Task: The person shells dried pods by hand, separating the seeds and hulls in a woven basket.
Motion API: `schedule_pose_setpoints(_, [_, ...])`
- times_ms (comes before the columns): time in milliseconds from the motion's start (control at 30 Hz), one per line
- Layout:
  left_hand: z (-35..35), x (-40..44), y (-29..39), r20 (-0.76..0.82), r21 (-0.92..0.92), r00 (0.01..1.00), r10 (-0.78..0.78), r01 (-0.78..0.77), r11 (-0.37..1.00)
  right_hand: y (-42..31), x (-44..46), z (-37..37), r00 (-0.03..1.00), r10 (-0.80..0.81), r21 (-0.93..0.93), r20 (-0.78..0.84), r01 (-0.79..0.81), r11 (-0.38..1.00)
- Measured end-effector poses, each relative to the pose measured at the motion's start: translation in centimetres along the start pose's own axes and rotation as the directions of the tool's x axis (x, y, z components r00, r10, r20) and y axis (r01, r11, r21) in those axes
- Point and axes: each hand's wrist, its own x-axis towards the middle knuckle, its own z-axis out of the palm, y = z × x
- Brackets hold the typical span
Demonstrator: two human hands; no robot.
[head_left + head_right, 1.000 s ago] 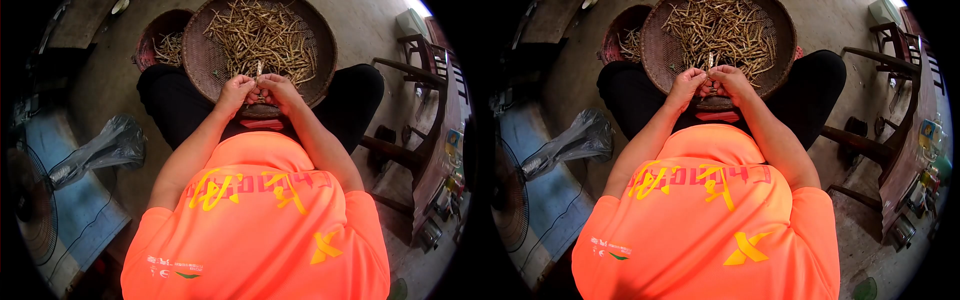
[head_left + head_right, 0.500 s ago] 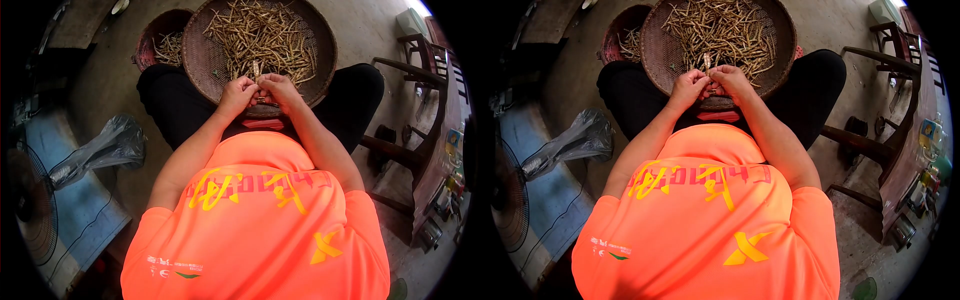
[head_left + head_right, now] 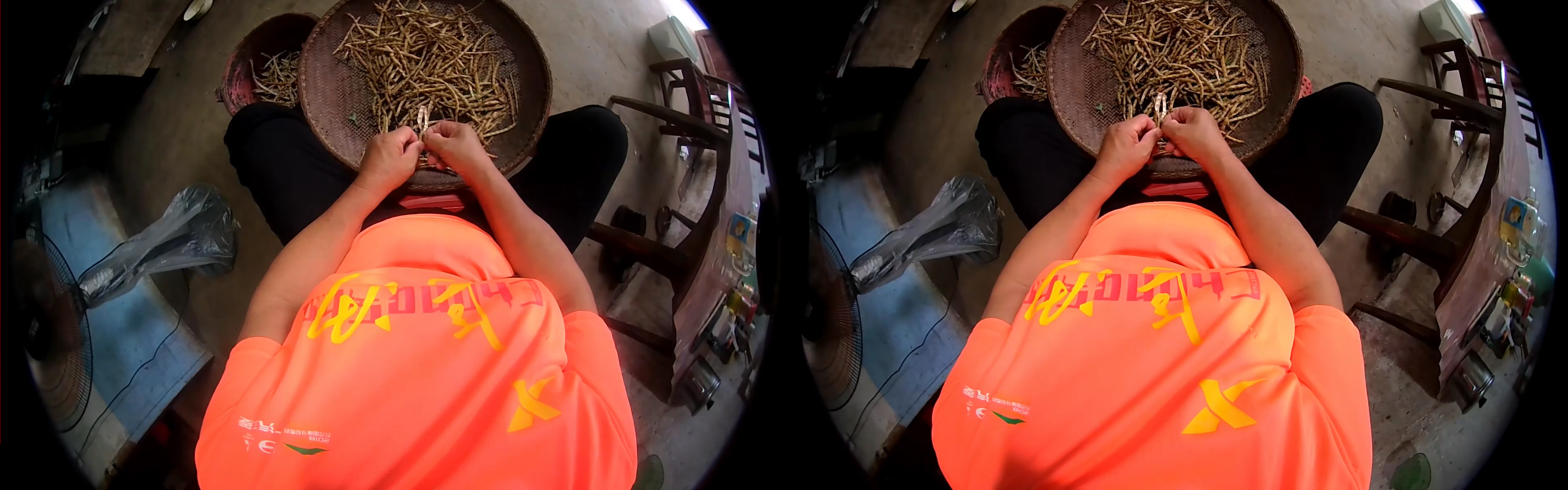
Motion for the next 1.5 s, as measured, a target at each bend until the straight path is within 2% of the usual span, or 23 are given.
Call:
schedule_pose_setpoints(33, [-0.2,0.0,0.3,0.000,0.000,1.000,0.000,0.000,1.000,0.0,0.0,0.1,1.000,0.000,0.000,0.000,0.000,1.000])
schedule_pose_setpoints(100, [-0.5,-0.1,0.9,0.126,-0.236,0.975,-0.184,0.210,0.949,0.0,0.0,0.2,0.999,0.033,0.090,-0.018,-0.031,0.995])
schedule_pose_setpoints(133, [-0.4,0.0,0.9,0.126,-0.236,0.975,-0.184,0.209,0.949,0.0,0.0,0.3,0.999,0.033,0.090,-0.018,-0.031,0.995])
schedule_pose_setpoints(200, [-0.3,0.2,0.5,0.235,-0.475,0.929,-0.286,0.367,0.800,0.0,-0.1,0.4,0.995,0.098,0.237,-0.026,-0.089,0.967])
schedule_pose_setpoints(400, [-0.6,0.3,0.5,0.315,-0.571,0.896,-0.314,0.443,0.691,0.1,-0.2,0.5,0.996,0.093,0.277,-0.002,-0.089,0.957])
schedule_pose_setpoints(533, [-0.7,0.2,0.5,0.300,-0.541,0.898,-0.323,0.439,0.717,-0.1,-0.4,0.5,0.995,0.099,0.291,0.030,-0.104,0.951])
schedule_pose_setpoints(633, [-0.5,0.3,-0.1,0.226,-0.486,0.932,-0.282,0.359,0.797,-0.4,-0.5,0.5,0.992,0.107,0.346,0.065,-0.123,0.930])
schedule_pose_setpoints(733, [-0.6,0.2,-0.2,0.144,-0.413,0.964,-0.225,0.266,0.871,-0.2,-0.4,0.3,0.993,0.064,0.259,0.095,-0.087,0.962])
schedule_pose_setpoints(800, [-1.4,0.2,-0.1,0.281,-0.606,0.935,-0.216,0.348,0.716,0.0,-0.2,0.0,0.984,0.019,0.376,0.176,-0.085,0.923])
schedule_pose_setpoints(833, [-1.8,0.3,0.0,0.282,-0.607,0.935,-0.215,0.347,0.715,0.1,0.0,-0.4,0.984,0.019,0.375,0.175,-0.085,0.923])
schedule_pose_setpoints(900, [-2.5,0.4,0.1,0.387,-0.748,0.912,-0.134,0.396,0.533,0.2,0.5,-0.9,0.960,-0.049,0.407,0.277,-0.071,0.911])
schedule_pose_setpoints(967, [-2.5,0.3,-0.1,0.404,-0.741,0.904,-0.139,0.413,0.530,0.2,0.5,-0.9,0.961,-0.043,0.397,0.273,-0.071,0.915])
schedule_pose_setpoints(1033, [-2.3,0.3,-0.1,0.429,-0.778,0.890,-0.153,0.450,0.439,-0.2,0.2,-0.8,0.962,-0.038,0.387,0.269,-0.072,0.919])
schedule_pose_setpoints(1167, [-2.5,0.4,0.0,0.428,-0.795,0.894,-0.134,0.443,0.414,-1.0,-0.2,-0.7,0.968,-0.051,0.376,0.246,-0.047,0.925])
schedule_pose_setpoints(1233, [-2.4,0.4,0.2,0.409,-0.751,0.897,-0.169,0.436,0.495,-1.1,-0.1,-0.7,0.972,-0.036,0.350,0.232,-0.049,0.935])
schedule_pose_setpoints(1300, [-2.3,0.5,0.0,0.401,-0.747,0.898,-0.179,0.434,0.503,-1.1,-0.2,-0.8,0.977,-0.010,0.244,0.215,-0.043,0.969])
schedule_pose_setpoints(1367, [-2.3,0.5,-0.2,0.393,-0.743,0.900,-0.188,0.432,0.511,-1.4,-0.4,-0.7,0.978,-0.030,0.249,0.206,-0.023,0.968])
schedule_pose_setpoints(1433, [-2.4,0.5,-0.2,0.407,-0.803,0.891,-0.201,0.454,0.385,-1.6,-0.5,-0.7,0.979,-0.050,0.253,0.198,-0.002,0.967])
schedule_pose_setpoints(1500, [-2.4,0.6,-0.2,0.404,-0.804,0.891,-0.206,0.454,0.383,-1.7,-0.6,-0.7,0.977,-0.060,0.264,0.205,0.003,0.964])
